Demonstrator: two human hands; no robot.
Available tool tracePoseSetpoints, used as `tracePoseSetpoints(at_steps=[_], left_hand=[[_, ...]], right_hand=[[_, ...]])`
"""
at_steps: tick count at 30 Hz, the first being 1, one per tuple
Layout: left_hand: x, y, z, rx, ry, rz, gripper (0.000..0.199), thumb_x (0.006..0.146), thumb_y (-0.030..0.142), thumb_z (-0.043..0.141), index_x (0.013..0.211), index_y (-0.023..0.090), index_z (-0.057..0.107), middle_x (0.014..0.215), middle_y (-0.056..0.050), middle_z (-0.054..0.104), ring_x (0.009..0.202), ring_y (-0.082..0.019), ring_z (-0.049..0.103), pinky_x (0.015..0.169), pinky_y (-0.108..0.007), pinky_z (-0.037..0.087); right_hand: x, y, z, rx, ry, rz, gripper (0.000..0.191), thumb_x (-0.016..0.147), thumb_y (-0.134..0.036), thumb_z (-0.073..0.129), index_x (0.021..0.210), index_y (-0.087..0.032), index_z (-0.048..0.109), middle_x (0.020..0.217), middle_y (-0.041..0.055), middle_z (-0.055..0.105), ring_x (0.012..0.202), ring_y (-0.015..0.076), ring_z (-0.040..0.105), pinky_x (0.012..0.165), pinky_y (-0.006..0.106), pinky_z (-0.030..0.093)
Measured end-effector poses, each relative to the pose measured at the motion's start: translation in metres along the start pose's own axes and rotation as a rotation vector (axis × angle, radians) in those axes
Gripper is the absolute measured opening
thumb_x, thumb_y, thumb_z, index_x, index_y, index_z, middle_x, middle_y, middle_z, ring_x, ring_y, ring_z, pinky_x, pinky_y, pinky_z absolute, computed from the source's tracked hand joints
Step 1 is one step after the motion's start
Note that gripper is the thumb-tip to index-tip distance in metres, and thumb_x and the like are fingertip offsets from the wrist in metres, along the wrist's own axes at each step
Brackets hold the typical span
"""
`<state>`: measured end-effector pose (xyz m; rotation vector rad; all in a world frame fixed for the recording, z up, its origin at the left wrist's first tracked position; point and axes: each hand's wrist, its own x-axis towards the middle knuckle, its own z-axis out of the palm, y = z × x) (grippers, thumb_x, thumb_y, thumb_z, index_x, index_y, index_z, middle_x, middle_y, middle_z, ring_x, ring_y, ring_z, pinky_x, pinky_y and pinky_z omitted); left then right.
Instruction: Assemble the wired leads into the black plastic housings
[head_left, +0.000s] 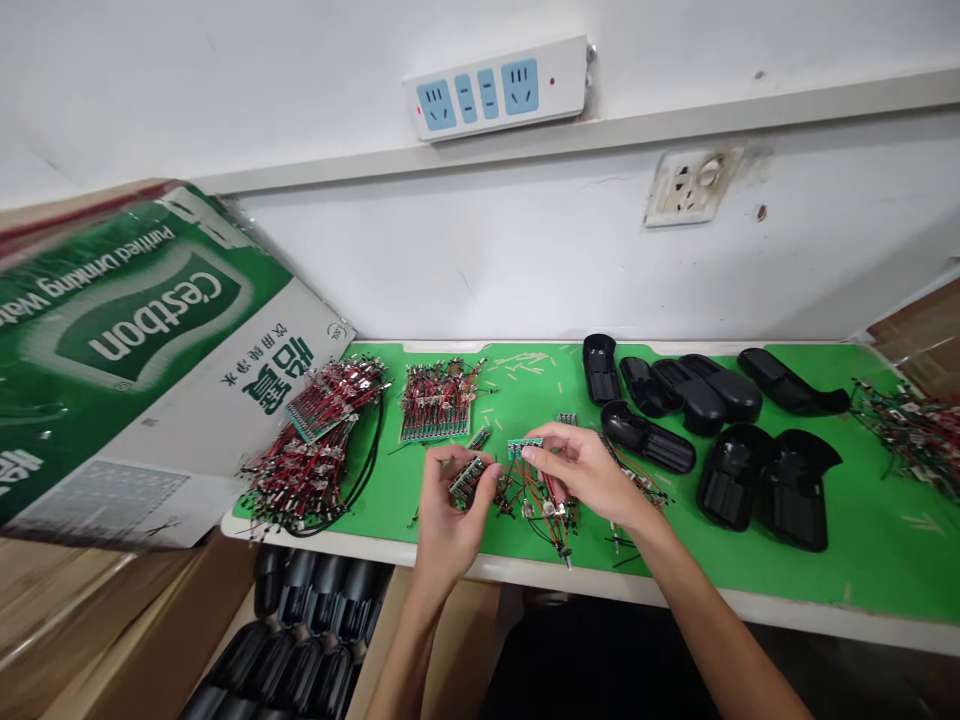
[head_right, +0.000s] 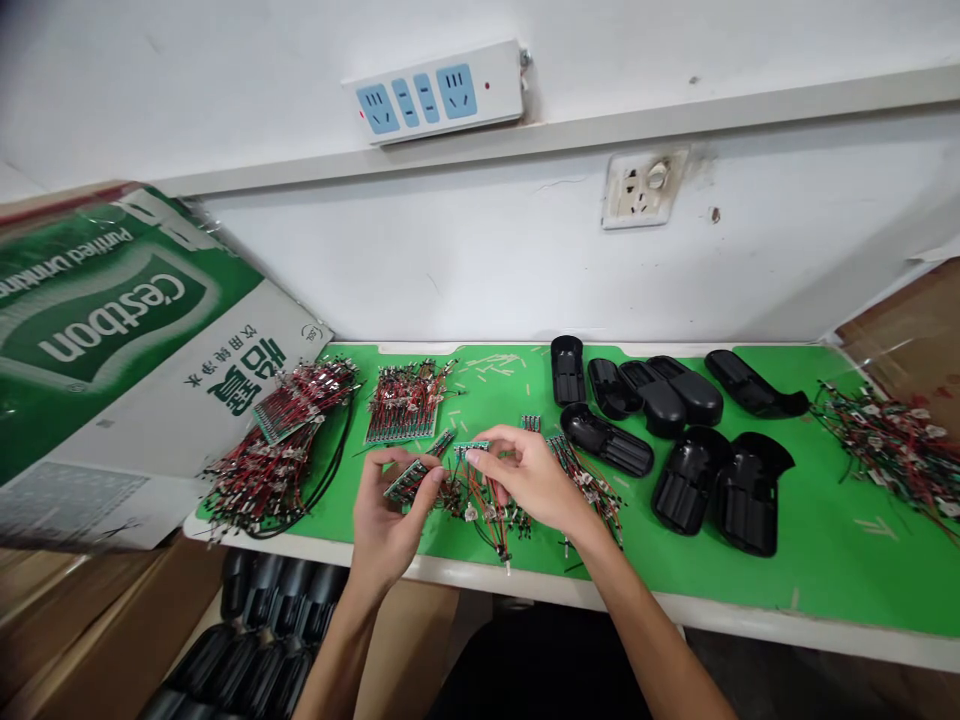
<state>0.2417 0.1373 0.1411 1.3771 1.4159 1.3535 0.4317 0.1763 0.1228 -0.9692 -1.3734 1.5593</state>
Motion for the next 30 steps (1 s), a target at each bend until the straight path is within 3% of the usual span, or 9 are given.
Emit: tracePoseSetpoints(at_steps=[5,10,18,25,30], left_hand=[[-0.01,0.003,0.001,0.032,0.042,0.074,0.032,0.083,0.032,0.079,0.097,0.026,0.05,0.09,-0.002,0.071,0.087,-0.017,0.069,0.081,-0.029,0.055],[-0.024,0.0,0.008,0.045,0.14,0.156,0.031,0.082,0.028,0.08,0.094,0.025,0.052,0.091,-0.002,0.071,0.084,-0.017,0.07,0.078,-0.03,0.057],[-0.026,-0.005,0.01,0.074,0.076,0.139,0.028,0.084,0.029,0.078,0.095,0.026,0.053,0.094,-0.002,0.072,0.09,-0.018,0.072,0.08,-0.032,0.059],[-0.033,-0.013,0.012,0.144,0.11,0.262,0.028,0.085,0.02,0.077,0.095,0.026,0.052,0.091,-0.001,0.074,0.085,-0.017,0.074,0.083,-0.032,0.059],[-0.037,-0.013,0.019,0.106,0.079,0.286,0.025,0.086,0.017,0.075,0.095,0.024,0.052,0.091,-0.001,0.076,0.083,-0.016,0.075,0.078,-0.029,0.061]], right_hand=[[-0.002,0.002,0.001,-0.122,0.107,-0.055,0.035,0.091,-0.055,0.072,0.097,-0.021,0.073,0.067,-0.0018,0.054,0.061,0.0148,0.048,0.056,0.028,0.037],[-0.004,0.001,0.008,-0.124,0.203,-0.064,0.034,0.091,-0.054,0.07,0.094,-0.02,0.073,0.062,-0.0034,0.047,0.057,0.015,0.044,0.054,0.028,0.036],[-0.004,0.002,0.008,-0.097,0.285,-0.097,0.036,0.09,-0.054,0.072,0.1,-0.019,0.073,0.065,-0.0026,0.049,0.057,0.014,0.045,0.052,0.027,0.035],[-0.005,0.0,0.01,0.05,0.291,0.005,0.046,0.086,-0.059,0.075,0.107,-0.018,0.071,0.063,-0.003,0.052,0.042,0.0135,0.049,0.039,0.026,0.038],[-0.004,0.002,0.01,-0.005,0.347,-0.064,0.04,0.086,-0.055,0.076,0.098,-0.016,0.074,0.064,-0.0019,0.054,0.051,0.0124,0.048,0.046,0.025,0.037]])
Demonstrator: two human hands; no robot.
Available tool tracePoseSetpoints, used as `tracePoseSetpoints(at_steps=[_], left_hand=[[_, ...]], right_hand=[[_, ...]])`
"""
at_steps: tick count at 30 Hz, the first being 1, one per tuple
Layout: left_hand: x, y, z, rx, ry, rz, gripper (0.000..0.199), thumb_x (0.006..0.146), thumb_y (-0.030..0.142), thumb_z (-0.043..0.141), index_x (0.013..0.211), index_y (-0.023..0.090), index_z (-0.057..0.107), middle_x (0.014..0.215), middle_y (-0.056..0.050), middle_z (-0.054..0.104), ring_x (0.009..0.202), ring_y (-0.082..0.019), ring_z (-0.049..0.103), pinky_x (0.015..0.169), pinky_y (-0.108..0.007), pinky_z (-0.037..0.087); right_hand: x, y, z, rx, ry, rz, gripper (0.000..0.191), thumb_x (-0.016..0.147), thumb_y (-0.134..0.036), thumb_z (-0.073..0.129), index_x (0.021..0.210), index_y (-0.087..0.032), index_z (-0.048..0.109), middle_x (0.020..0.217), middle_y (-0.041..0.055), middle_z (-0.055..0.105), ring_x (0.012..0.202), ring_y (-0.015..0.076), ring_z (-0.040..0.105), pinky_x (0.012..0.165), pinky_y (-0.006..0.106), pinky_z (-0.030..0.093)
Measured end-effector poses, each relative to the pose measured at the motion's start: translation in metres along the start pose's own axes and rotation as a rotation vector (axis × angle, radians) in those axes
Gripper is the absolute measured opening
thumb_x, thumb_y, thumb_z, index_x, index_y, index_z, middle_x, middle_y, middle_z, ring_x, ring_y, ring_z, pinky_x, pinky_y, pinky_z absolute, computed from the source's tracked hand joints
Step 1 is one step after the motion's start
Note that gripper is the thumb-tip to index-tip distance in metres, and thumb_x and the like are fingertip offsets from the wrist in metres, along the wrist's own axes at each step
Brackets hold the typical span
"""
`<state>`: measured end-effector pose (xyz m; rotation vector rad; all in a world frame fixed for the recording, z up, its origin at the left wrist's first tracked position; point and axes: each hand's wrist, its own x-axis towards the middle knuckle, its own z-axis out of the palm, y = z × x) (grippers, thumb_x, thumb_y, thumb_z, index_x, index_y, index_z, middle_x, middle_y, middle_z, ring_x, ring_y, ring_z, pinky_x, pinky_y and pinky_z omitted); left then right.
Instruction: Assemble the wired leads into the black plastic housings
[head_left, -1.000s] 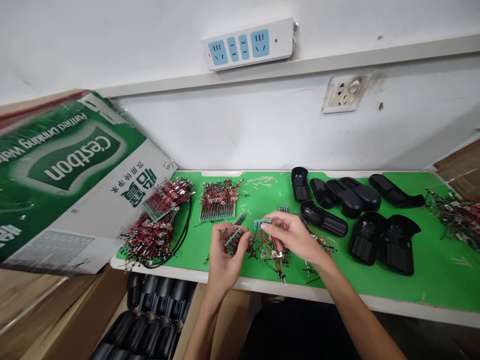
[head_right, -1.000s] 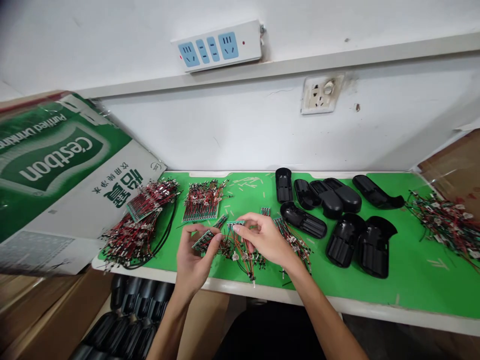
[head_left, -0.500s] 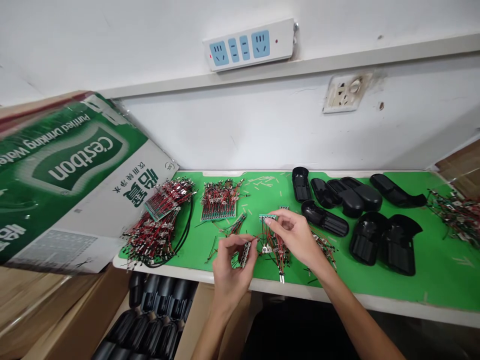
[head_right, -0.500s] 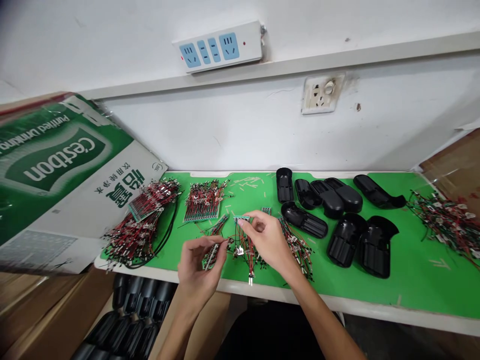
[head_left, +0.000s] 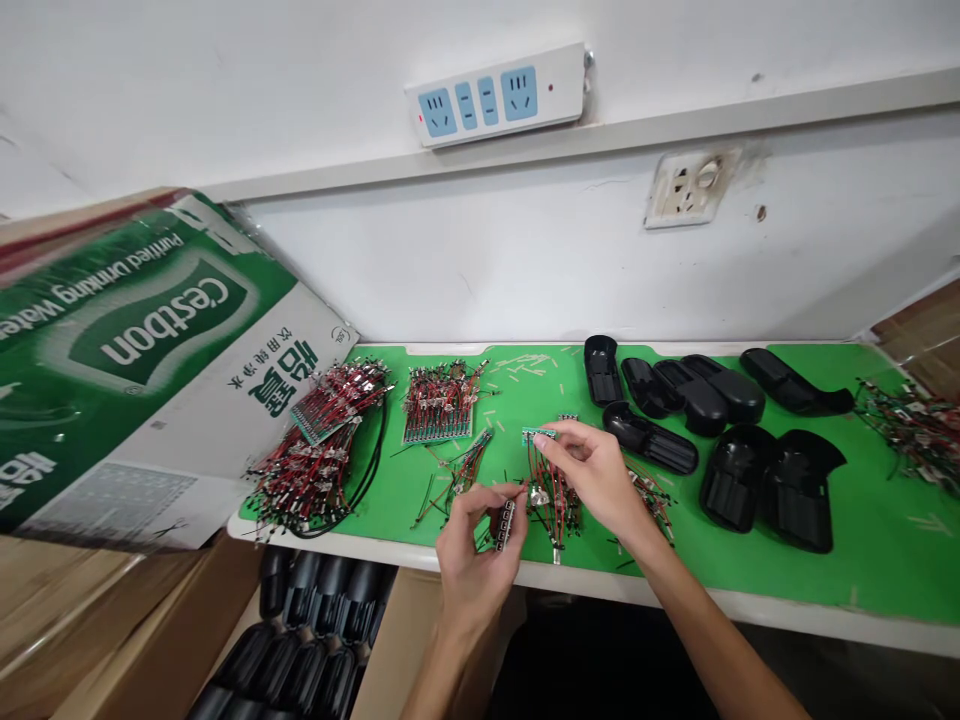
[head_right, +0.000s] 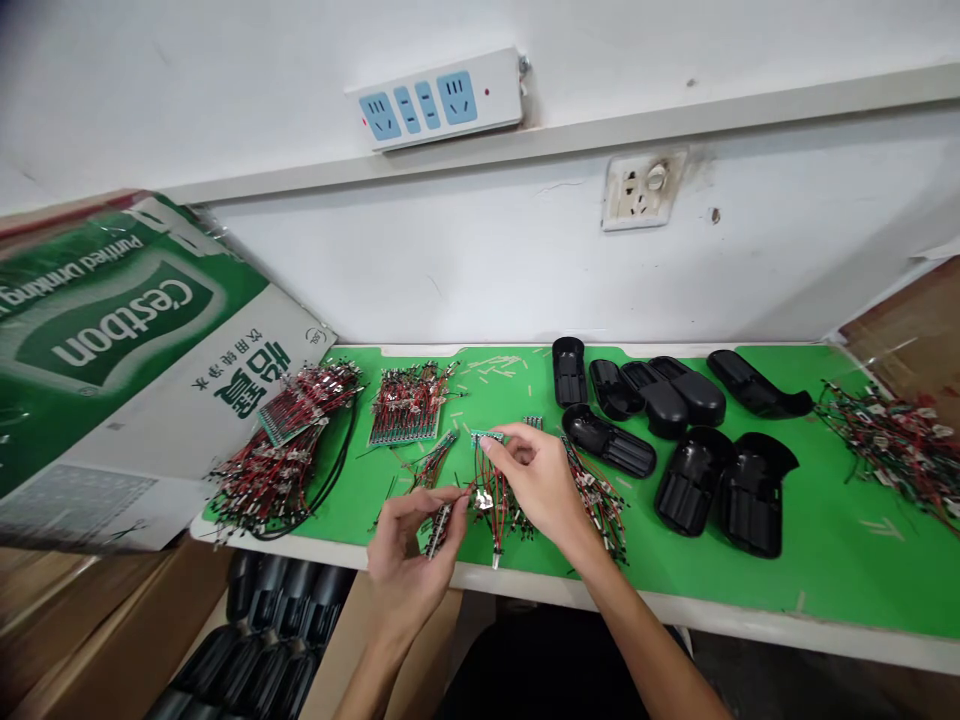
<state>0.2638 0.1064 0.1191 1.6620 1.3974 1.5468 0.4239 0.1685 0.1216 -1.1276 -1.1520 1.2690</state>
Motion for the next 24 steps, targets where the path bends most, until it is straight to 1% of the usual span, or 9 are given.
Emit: tracePoseSetpoints(at_steps=[2,4,8,10,12,16,21,24], left_hand=[[0.001,0.0,0.002,-0.023,0.044,-0.059,0.026,0.086,0.019,0.075,0.095,0.023,0.051,0.089,0.0,0.075,0.082,-0.015,0.075,0.076,-0.026,0.061],[0.003,0.0,0.003,-0.02,0.074,-0.101,0.027,0.086,0.02,0.077,0.094,0.023,0.051,0.088,0.0,0.075,0.08,-0.013,0.074,0.074,-0.023,0.06],[0.009,0.001,0.0,-0.039,0.011,-0.123,0.028,0.085,0.022,0.078,0.094,0.023,0.052,0.089,0.0,0.076,0.082,-0.013,0.075,0.076,-0.023,0.06],[0.014,0.003,-0.003,-0.06,0.019,-0.147,0.027,0.086,0.023,0.077,0.095,0.023,0.052,0.089,0.0,0.076,0.083,-0.013,0.075,0.078,-0.023,0.06],[0.018,0.005,-0.005,-0.078,0.049,-0.17,0.028,0.086,0.024,0.078,0.095,0.023,0.051,0.087,0.0,0.076,0.082,-0.013,0.075,0.077,-0.022,0.06],[0.022,0.008,-0.006,-0.103,0.077,-0.178,0.03,0.084,0.024,0.079,0.092,0.023,0.05,0.085,0.001,0.077,0.08,-0.013,0.075,0.073,-0.02,0.06],[0.018,0.01,-0.004,-0.109,0.097,-0.174,0.029,0.084,0.022,0.078,0.091,0.023,0.05,0.085,0.001,0.077,0.081,-0.013,0.076,0.074,-0.019,0.06],[0.016,0.01,-0.004,-0.102,0.096,-0.179,0.029,0.084,0.022,0.079,0.091,0.023,0.05,0.086,0.001,0.077,0.081,-0.013,0.076,0.076,-0.02,0.06]], right_hand=[[0.0,0.002,0.0,-0.017,0.026,-0.028,0.038,0.087,-0.052,0.076,0.096,-0.015,0.075,0.064,-0.0012,0.056,0.057,0.0136,0.051,0.052,0.026,0.038],[-0.001,0.003,0.0,-0.002,0.015,-0.012,0.038,0.088,-0.051,0.076,0.098,-0.015,0.075,0.064,-0.0005,0.059,0.059,0.0147,0.054,0.055,0.027,0.04],[-0.002,0.006,-0.001,-0.011,0.001,0.0,0.038,0.09,-0.051,0.074,0.102,-0.015,0.074,0.063,-0.0006,0.06,0.058,0.0149,0.053,0.056,0.028,0.039],[-0.001,0.007,-0.003,-0.022,0.005,-0.023,0.037,0.091,-0.051,0.073,0.103,-0.016,0.074,0.064,-0.001,0.059,0.059,0.0148,0.051,0.057,0.028,0.039],[0.0,0.008,-0.006,-0.002,-0.013,-0.043,0.035,0.091,-0.051,0.073,0.104,-0.018,0.074,0.07,-0.0007,0.059,0.063,0.0147,0.051,0.058,0.027,0.04],[0.001,0.009,-0.01,0.024,-0.092,-0.038,0.033,0.093,-0.051,0.072,0.105,-0.02,0.073,0.075,-0.0008,0.058,0.064,0.0141,0.052,0.058,0.027,0.041],[-0.001,0.013,-0.008,-0.052,-0.041,-0.044,0.036,0.095,-0.053,0.069,0.109,-0.02,0.071,0.07,-0.0013,0.057,0.063,0.0163,0.056,0.058,0.028,0.042],[-0.002,0.014,-0.007,-0.052,-0.083,-0.055,0.036,0.098,-0.052,0.065,0.113,-0.02,0.067,0.072,-0.0013,0.059,0.065,0.0169,0.058,0.058,0.028,0.042]])
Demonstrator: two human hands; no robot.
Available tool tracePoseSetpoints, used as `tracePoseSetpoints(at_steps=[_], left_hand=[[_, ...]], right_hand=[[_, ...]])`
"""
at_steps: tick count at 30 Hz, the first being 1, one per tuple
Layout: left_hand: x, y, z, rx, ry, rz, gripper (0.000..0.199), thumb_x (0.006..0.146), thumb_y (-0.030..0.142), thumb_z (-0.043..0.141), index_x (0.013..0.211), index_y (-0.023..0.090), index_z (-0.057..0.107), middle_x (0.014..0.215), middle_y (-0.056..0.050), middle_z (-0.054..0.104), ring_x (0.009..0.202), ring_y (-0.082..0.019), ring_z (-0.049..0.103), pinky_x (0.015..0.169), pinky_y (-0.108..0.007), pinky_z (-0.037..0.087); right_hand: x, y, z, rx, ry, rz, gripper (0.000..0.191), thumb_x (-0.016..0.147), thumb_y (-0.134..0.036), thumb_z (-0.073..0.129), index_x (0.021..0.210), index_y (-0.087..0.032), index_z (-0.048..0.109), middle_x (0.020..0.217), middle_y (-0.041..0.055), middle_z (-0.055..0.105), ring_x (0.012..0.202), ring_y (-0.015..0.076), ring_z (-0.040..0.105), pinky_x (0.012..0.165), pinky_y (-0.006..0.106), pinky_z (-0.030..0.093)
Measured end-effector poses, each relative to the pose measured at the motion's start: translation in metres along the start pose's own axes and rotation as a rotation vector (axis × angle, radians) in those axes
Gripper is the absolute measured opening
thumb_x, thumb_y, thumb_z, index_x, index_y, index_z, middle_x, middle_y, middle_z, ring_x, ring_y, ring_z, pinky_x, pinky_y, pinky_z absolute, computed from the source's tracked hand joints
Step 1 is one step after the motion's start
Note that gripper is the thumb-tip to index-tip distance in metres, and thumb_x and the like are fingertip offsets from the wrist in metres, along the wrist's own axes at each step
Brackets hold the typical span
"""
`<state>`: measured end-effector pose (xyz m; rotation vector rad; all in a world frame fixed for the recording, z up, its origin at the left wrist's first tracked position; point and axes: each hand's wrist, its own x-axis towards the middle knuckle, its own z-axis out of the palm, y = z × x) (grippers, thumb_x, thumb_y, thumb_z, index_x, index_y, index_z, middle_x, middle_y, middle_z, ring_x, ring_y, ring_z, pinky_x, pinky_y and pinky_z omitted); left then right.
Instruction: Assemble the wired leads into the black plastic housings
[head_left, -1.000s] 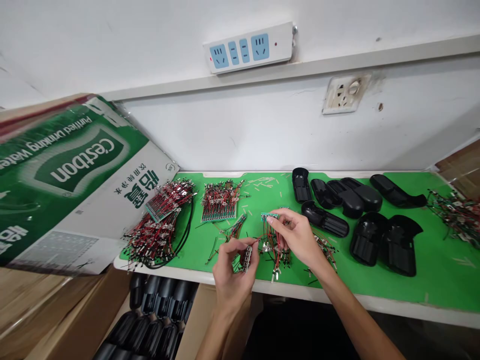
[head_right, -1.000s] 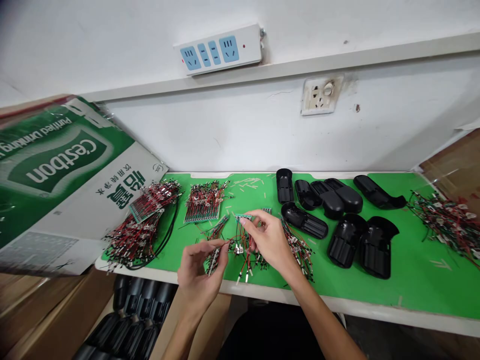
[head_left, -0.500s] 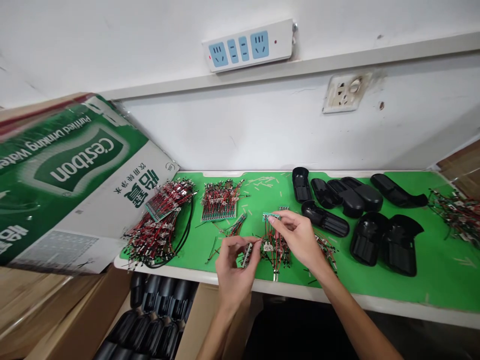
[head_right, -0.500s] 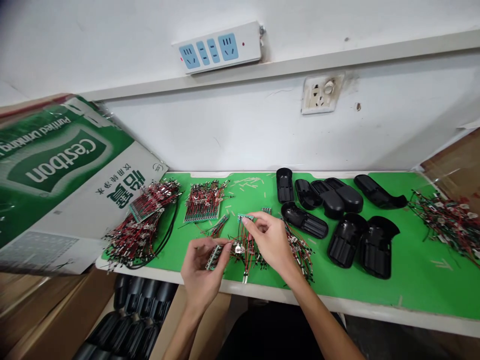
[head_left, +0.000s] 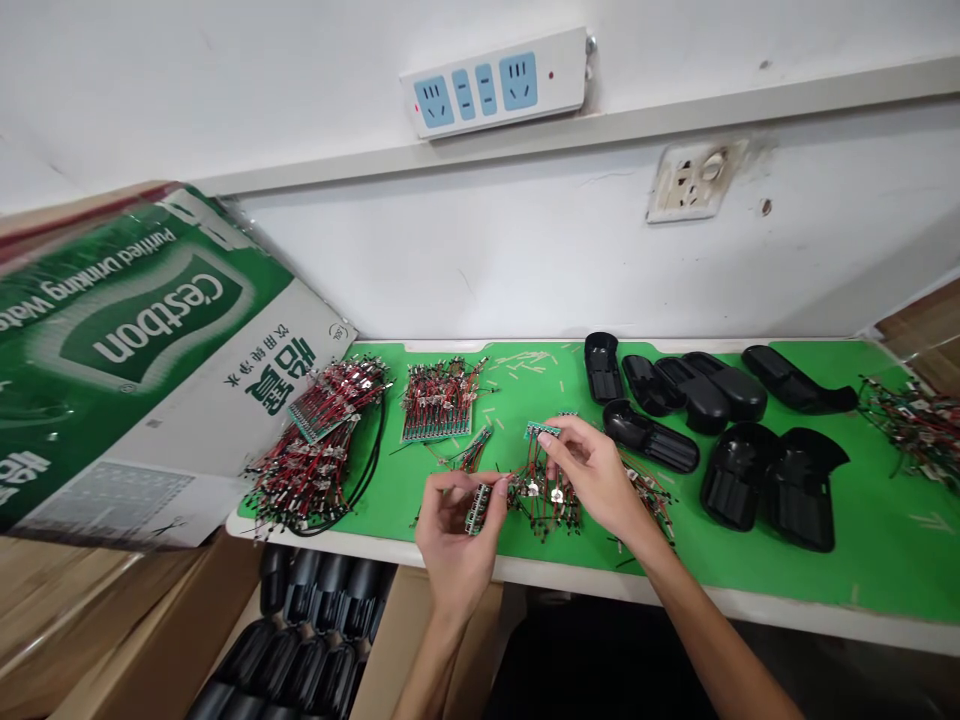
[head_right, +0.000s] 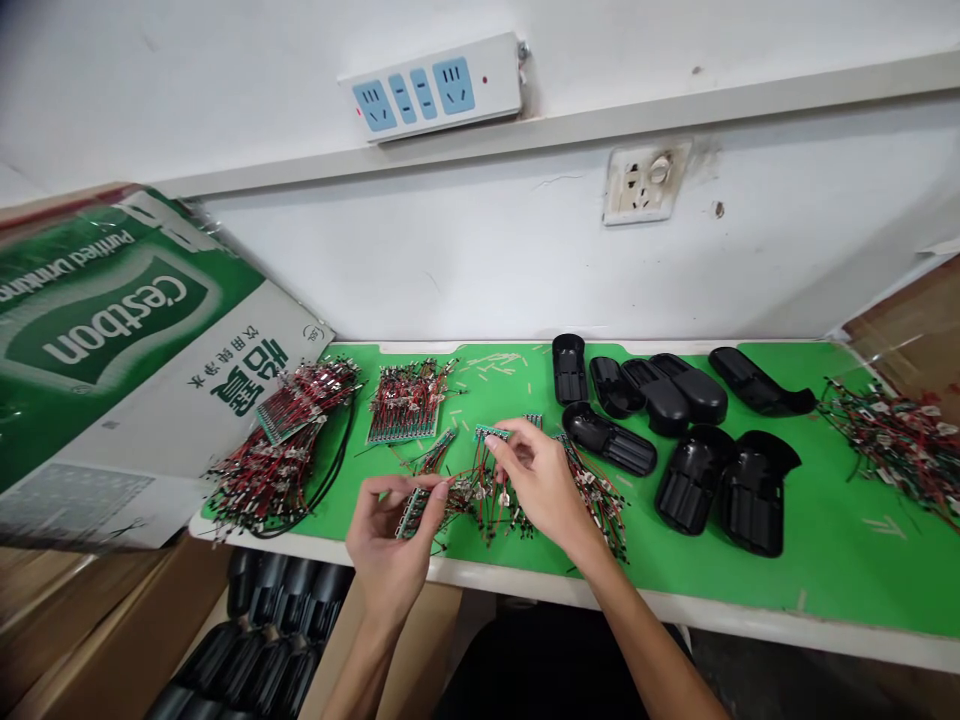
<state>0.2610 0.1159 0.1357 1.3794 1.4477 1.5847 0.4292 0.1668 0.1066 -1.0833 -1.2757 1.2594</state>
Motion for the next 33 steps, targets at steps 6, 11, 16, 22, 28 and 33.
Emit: tracePoseSetpoints(at_steps=[6,11,16,22,28,33], left_hand=[[0.007,0.0,-0.003,-0.003,0.013,-0.023,0.03,0.084,0.025,0.079,0.09,0.023,0.049,0.083,0.001,0.076,0.08,-0.013,0.075,0.074,-0.02,0.058],[0.015,-0.008,-0.007,-0.08,0.013,-0.118,0.034,0.082,0.03,0.082,0.091,0.024,0.05,0.084,0.001,0.076,0.081,-0.014,0.075,0.074,-0.02,0.056],[0.019,-0.015,-0.009,-0.18,0.006,-0.271,0.039,0.078,0.035,0.084,0.092,0.024,0.05,0.084,0.001,0.076,0.08,-0.016,0.076,0.07,-0.022,0.057],[0.011,-0.004,-0.003,-0.012,-0.011,-0.093,0.035,0.081,0.032,0.082,0.091,0.023,0.05,0.084,0.0,0.076,0.079,-0.014,0.074,0.071,-0.022,0.057],[0.001,-0.002,-0.005,0.086,-0.086,-0.031,0.031,0.084,0.03,0.079,0.091,0.023,0.049,0.085,-0.001,0.076,0.079,-0.015,0.074,0.073,-0.025,0.058],[-0.001,-0.005,-0.009,0.066,-0.15,-0.023,0.029,0.086,0.029,0.077,0.091,0.024,0.048,0.085,0.0,0.076,0.08,-0.016,0.075,0.076,-0.027,0.058]], right_hand=[[0.001,0.001,-0.001,0.001,-0.034,-0.008,0.032,0.099,-0.051,0.064,0.113,-0.022,0.066,0.082,0.0001,0.06,0.073,0.017,0.057,0.064,0.029,0.043],[0.002,0.002,-0.003,0.035,-0.104,-0.014,0.029,0.1,-0.048,0.063,0.115,-0.023,0.064,0.084,0.0006,0.062,0.08,0.0191,0.06,0.073,0.031,0.044],[0.002,0.003,-0.007,-0.02,-0.203,-0.03,0.03,0.097,-0.044,0.069,0.122,-0.027,0.065,0.086,-0.0008,0.057,0.082,0.0184,0.057,0.075,0.031,0.043],[0.003,-0.004,-0.005,-0.021,-0.209,-0.025,0.028,0.1,-0.047,0.063,0.117,-0.025,0.067,0.076,-0.0025,0.046,0.07,0.0164,0.047,0.063,0.029,0.035],[0.005,-0.001,-0.004,-0.014,-0.124,0.017,0.032,0.093,-0.05,0.07,0.108,-0.021,0.069,0.067,-0.0045,0.043,0.06,0.0146,0.042,0.056,0.028,0.032],[0.008,-0.001,-0.003,0.11,-0.047,0.091,0.039,0.082,-0.051,0.08,0.102,-0.018,0.07,0.064,-0.0052,0.048,0.056,0.0127,0.042,0.052,0.027,0.032]])
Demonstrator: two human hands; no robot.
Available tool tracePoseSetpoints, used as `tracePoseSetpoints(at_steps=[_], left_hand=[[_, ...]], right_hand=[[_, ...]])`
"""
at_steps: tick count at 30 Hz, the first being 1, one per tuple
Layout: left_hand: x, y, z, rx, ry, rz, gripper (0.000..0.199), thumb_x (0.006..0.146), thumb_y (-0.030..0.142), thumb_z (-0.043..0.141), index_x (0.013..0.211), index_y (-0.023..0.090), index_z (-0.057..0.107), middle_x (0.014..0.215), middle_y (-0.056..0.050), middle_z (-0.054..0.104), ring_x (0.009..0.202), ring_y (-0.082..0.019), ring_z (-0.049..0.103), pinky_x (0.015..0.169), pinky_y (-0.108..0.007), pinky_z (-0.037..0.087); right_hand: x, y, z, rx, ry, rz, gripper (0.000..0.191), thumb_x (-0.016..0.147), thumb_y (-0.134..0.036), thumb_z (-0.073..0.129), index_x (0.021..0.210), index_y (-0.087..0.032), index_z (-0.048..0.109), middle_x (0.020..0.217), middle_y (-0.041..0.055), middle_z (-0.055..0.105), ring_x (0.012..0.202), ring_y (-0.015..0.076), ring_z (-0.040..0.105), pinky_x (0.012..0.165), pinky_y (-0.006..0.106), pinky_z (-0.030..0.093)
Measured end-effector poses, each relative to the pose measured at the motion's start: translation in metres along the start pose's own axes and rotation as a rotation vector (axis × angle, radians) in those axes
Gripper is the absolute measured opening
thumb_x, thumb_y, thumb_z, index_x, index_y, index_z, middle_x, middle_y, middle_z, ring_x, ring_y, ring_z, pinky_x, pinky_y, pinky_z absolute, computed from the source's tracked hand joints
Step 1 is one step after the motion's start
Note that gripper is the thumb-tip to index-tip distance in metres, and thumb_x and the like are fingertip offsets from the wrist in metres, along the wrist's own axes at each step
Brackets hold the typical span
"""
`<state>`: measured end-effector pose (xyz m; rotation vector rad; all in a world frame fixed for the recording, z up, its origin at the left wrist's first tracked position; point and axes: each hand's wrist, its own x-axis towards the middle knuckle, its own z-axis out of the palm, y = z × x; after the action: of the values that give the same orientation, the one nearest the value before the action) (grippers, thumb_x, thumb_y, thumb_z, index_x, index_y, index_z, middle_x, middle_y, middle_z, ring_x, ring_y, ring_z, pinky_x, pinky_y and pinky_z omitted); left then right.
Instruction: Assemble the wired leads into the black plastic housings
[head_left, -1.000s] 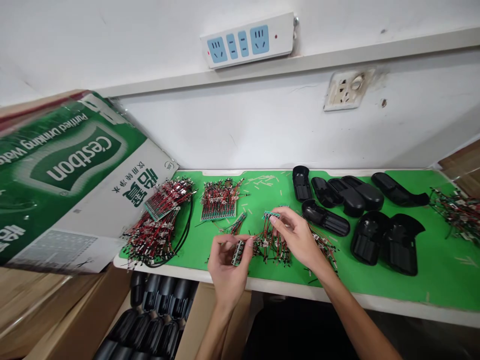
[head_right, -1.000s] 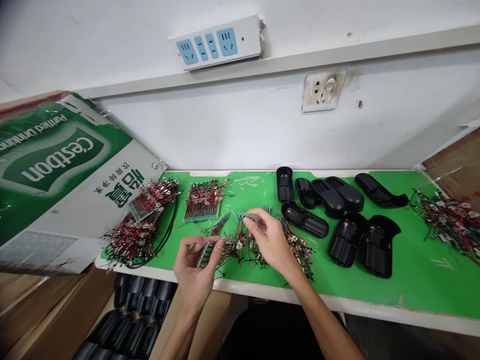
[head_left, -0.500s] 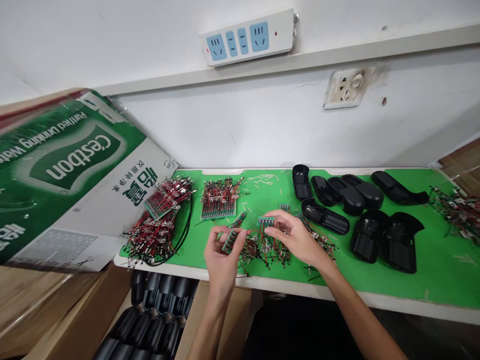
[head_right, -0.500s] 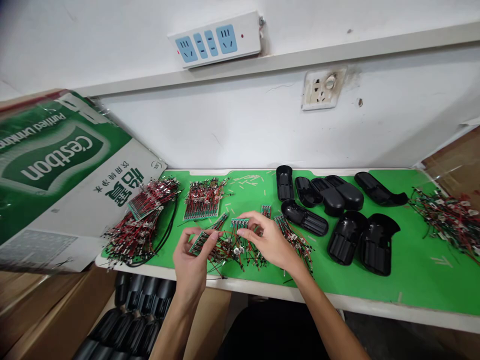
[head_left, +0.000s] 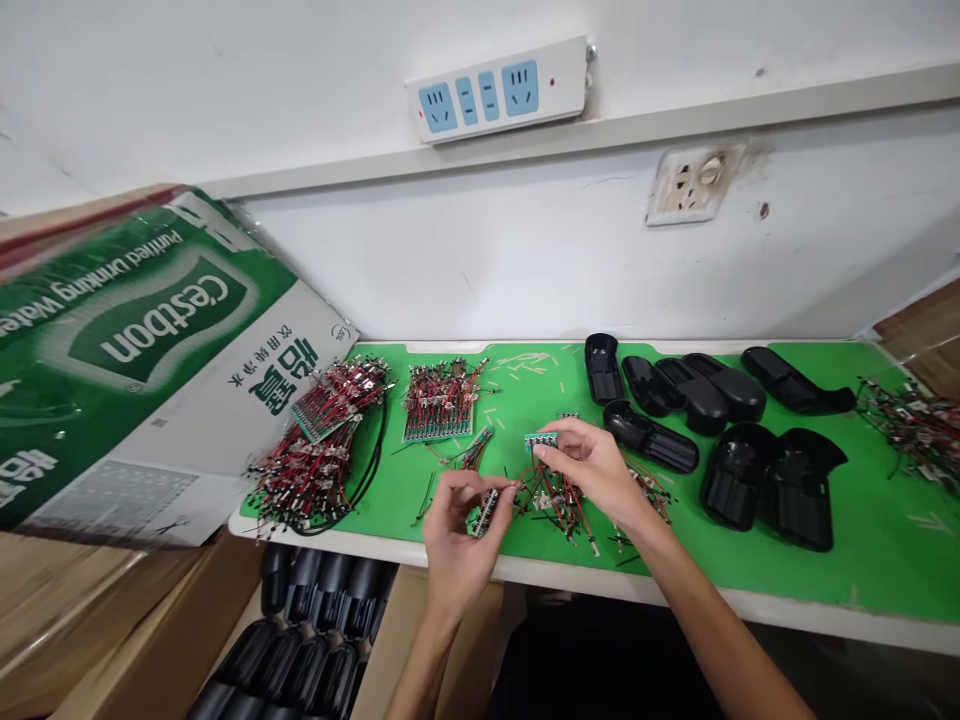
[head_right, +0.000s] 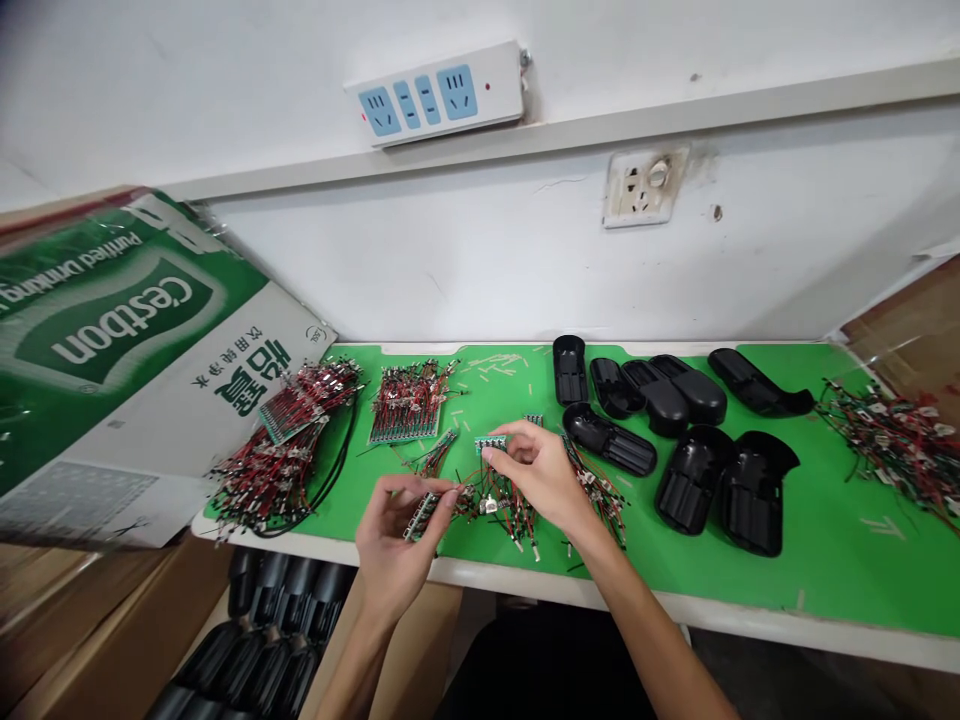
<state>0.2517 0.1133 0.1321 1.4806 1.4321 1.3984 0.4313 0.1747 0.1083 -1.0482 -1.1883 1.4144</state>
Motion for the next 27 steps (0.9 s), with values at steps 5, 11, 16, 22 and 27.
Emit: tracePoseSetpoints(at_steps=[5,11,16,22,27], left_hand=[[0.005,-0.002,-0.006,0.003,-0.107,0.005,0.029,0.087,0.026,0.076,0.092,0.024,0.048,0.088,0.0,0.077,0.083,-0.016,0.075,0.08,-0.028,0.057],[0.022,-0.003,-0.016,-0.007,-0.149,-0.027,0.027,0.088,0.031,0.074,0.098,0.024,0.05,0.095,-0.003,0.077,0.092,-0.019,0.075,0.085,-0.032,0.059],[0.03,0.001,-0.014,0.073,-0.178,0.027,0.019,0.089,0.031,0.073,0.101,0.022,0.06,0.097,-0.004,0.076,0.095,-0.018,0.074,0.09,-0.031,0.058],[0.03,0.001,-0.006,0.084,-0.23,0.095,0.026,0.088,0.027,0.075,0.108,0.023,0.058,0.09,-0.002,0.077,0.089,-0.017,0.075,0.088,-0.03,0.06],[0.029,0.003,-0.005,0.134,-0.382,0.144,0.026,0.092,0.025,0.069,0.115,0.024,0.057,0.096,-0.003,0.078,0.091,-0.017,0.075,0.093,-0.032,0.058]], right_hand=[[0.001,-0.006,-0.003,0.075,-0.01,0.136,0.045,0.079,-0.053,0.082,0.105,-0.016,0.072,0.067,-0.0021,0.059,0.053,0.0109,0.042,0.05,0.026,0.028],[0.001,-0.009,-0.009,0.049,-0.093,0.127,0.036,0.084,-0.051,0.078,0.101,-0.02,0.072,0.073,0.0009,0.065,0.067,0.0156,0.058,0.055,0.025,0.033],[0.002,-0.006,-0.009,0.08,-0.114,0.127,0.036,0.086,-0.052,0.077,0.102,-0.02,0.072,0.072,-0.0002,0.063,0.062,0.0136,0.053,0.052,0.025,0.031],[0.003,-0.003,-0.011,0.031,-0.128,0.178,0.043,0.082,-0.054,0.08,0.103,-0.017,0.072,0.076,0.0032,0.07,0.058,0.0131,0.052,0.051,0.025,0.03],[0.003,-0.008,-0.014,0.098,-0.18,0.184,0.042,0.081,-0.053,0.082,0.102,-0.018,0.071,0.077,0.0025,0.071,0.059,0.0129,0.054,0.054,0.025,0.036]])
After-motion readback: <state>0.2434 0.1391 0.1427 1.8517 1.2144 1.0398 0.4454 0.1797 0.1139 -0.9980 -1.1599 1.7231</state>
